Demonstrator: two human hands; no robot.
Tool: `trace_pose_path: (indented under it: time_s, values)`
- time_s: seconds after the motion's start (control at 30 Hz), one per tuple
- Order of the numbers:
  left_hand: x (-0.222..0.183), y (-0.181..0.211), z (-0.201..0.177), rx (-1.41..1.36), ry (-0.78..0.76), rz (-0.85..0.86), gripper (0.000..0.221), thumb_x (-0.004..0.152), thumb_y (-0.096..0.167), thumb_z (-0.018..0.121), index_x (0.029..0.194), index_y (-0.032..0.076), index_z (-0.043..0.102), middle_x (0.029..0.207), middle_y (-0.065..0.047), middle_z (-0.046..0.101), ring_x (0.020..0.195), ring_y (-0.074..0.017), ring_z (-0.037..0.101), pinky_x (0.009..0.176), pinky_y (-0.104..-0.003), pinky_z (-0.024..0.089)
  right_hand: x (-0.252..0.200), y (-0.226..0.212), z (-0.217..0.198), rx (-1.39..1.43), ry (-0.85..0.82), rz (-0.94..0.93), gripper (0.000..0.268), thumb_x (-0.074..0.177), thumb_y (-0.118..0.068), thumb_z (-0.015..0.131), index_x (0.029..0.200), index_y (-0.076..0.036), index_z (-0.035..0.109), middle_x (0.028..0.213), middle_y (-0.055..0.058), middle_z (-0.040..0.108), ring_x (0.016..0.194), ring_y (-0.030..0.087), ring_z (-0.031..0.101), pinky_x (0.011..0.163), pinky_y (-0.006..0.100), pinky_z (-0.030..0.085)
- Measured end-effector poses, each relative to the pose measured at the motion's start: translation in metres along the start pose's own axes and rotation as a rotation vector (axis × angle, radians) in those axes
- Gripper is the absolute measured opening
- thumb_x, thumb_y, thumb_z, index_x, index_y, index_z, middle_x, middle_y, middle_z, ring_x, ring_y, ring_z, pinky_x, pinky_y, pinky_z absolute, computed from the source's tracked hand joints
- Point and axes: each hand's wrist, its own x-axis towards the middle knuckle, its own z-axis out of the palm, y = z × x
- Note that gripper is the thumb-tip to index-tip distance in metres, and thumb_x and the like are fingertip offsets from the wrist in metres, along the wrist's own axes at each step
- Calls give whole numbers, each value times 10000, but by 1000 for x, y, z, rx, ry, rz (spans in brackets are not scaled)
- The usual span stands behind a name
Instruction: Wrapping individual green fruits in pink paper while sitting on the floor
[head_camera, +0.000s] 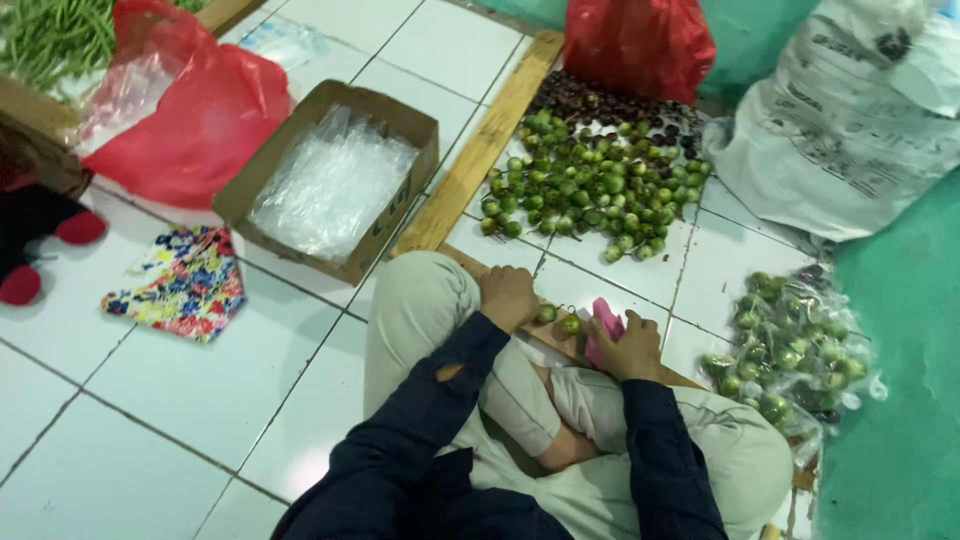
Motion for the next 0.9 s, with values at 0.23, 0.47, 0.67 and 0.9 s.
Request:
trace_pose_path:
  time_s: [0.23,0.47,0.67,0.9]
  values:
    - [-49,-15,-73,355,106,-69,410,925,375,681,1094,3,709,1155,-230,707,1256,-432,540,1175,-660,123,26,20,40,30,415,-351,702,913,-597,675,1324,-29,630,1267,244,557,1175,505,600,1006,563,492]
    - [-46,-42,-84,182,85,-58,304,898,297,628,1045,49,727,1092,-172,736,1183,-386,597,1103,-565,225,-4,-73,36,139,542,-643,384,983,-385,689,1173,-51,684,1130,166,588,1116,399,606,952,447,484]
    - [5,-88,-68,-116,285,96,343,854,336,649,928,5,698,850,-214,702,886,-448,691,833,-550,465,-8,-185,32,441,232,-627,231,1033,-251,633,1157,-66,696,1089,164,618,1112,384,642,876,421,556]
    - [50,-209,-97,-127,480,-155,315,886,228,664,1066,-29,693,926,-229,692,928,-422,697,792,-532,550,9,-324,44,574,-33,-855,255,1030,-164,644,1157,54,680,1058,251,638,1062,462,674,846,455,592]
